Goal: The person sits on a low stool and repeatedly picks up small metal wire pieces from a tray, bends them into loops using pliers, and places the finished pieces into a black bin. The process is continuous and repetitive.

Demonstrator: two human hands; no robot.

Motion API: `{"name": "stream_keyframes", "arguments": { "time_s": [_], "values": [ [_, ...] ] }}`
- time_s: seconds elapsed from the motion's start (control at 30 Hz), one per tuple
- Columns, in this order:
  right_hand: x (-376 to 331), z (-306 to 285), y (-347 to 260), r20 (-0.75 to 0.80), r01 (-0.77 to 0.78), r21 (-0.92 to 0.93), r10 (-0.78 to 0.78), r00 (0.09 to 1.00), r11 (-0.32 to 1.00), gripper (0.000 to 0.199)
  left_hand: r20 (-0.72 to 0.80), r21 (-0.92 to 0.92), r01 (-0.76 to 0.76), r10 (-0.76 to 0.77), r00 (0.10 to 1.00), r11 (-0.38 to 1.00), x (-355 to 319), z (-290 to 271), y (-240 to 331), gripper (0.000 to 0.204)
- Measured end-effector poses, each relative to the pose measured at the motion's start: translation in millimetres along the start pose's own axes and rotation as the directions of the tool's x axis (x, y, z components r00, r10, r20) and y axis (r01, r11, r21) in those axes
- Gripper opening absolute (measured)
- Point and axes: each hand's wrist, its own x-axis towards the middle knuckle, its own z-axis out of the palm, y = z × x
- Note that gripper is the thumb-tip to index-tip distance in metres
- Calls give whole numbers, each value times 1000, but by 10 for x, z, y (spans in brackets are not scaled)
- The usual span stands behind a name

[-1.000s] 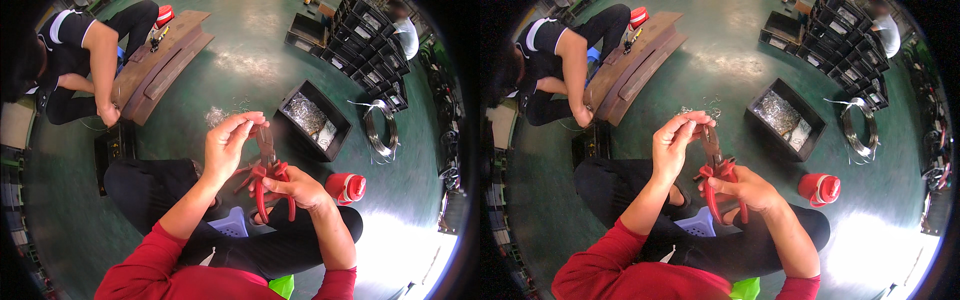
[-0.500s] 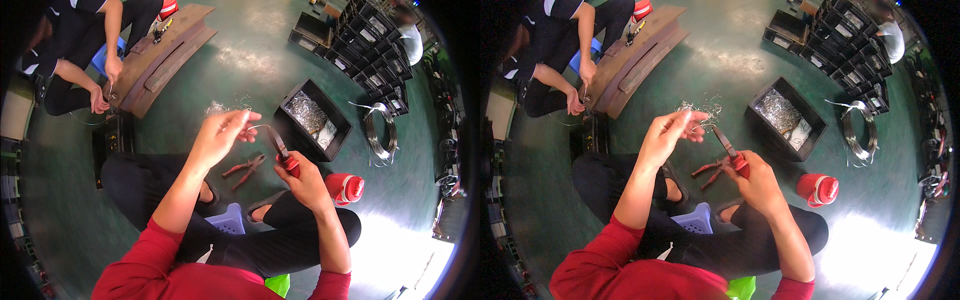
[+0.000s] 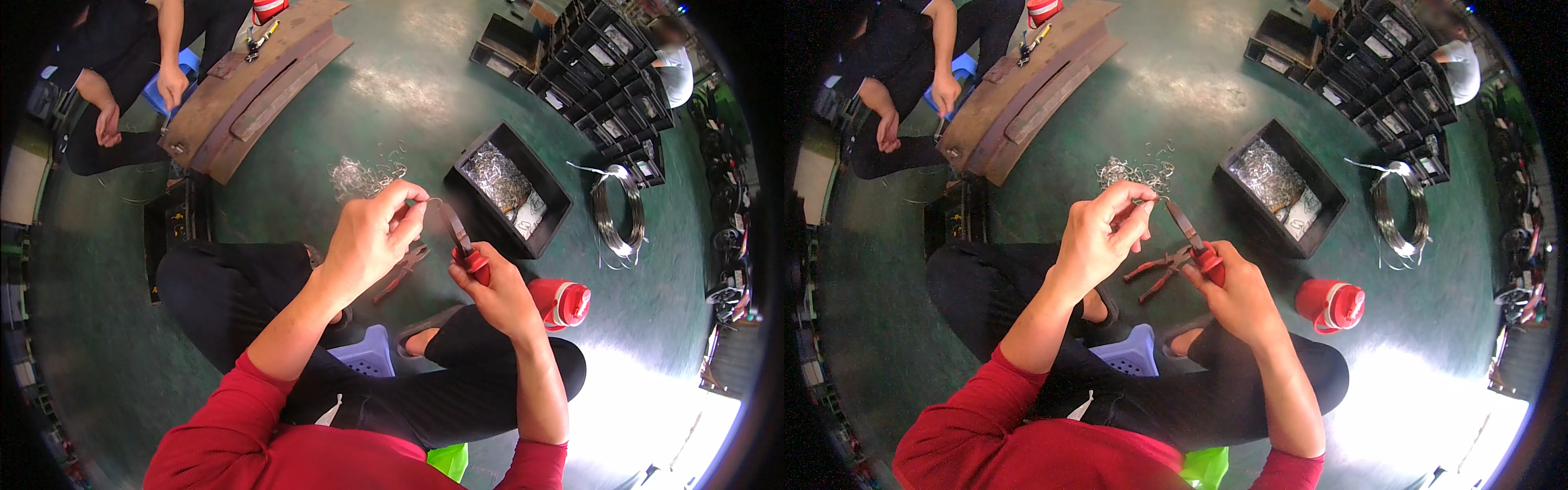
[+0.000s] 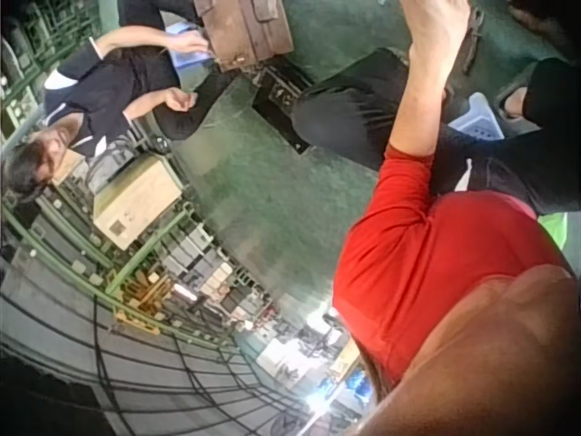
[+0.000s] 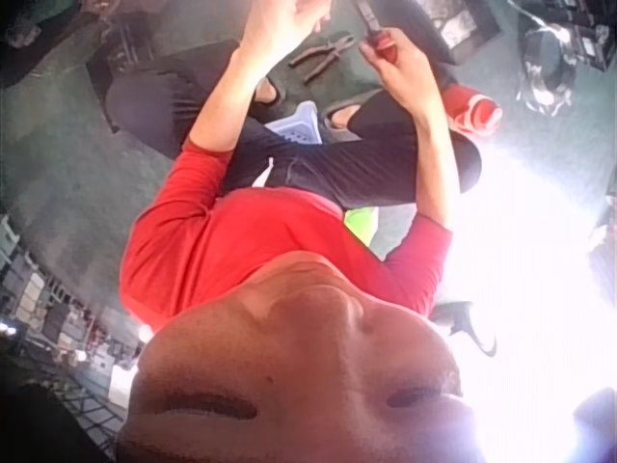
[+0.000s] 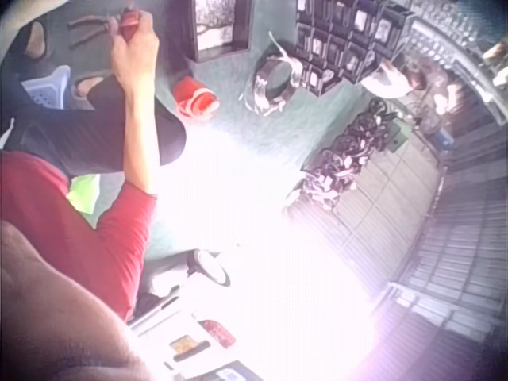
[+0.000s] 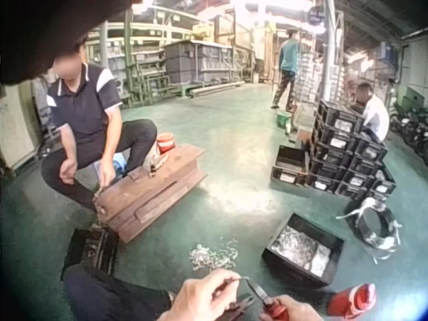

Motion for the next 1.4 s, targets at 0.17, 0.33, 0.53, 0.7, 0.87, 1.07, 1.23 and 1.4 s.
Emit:
{"name": "stream_keyframes", "arguments": {
  "time_s": [0.17,0.33,0.53,0.7,0.87,1.07,1.23,1.4],
  "values": [
    [-4,-4,45,4,14,40,-14,1000,999,38,-16,83,-110,112,994,990,-15,36,-36,20],
    [-5,-4,96,49,-5,96,0,999,995,38,-28,125,-137,142,990,983,-18,44,-36,22],
    [-10,27,98,53,37,114,-44,998,993,36,-23,122,-133,137,990,984,-17,29,-33,22],
    [-17,-20,32,98,-46,67,39,994,997,30,-6,20,-72,72,997,997,-18,20,-5,20],
    [-26,-2,12,54,-3,74,-1,999,997,29,8,-27,-33,33,999,999,-24,10,7,20],
    [-32,26,51,-28,55,-1,-55,998,998,26,40,-110,67,-63,997,992,-8,2,73,21],
    [-21,38,100,-199,171,-280,-232,952,944,25,221,-282,332,-275,936,900,-1,-58,145,26],
    [-12,52,128,-226,158,-467,-290,930,870,38,291,-362,436,-345,893,824,16,-91,137,29]
  ]
}}
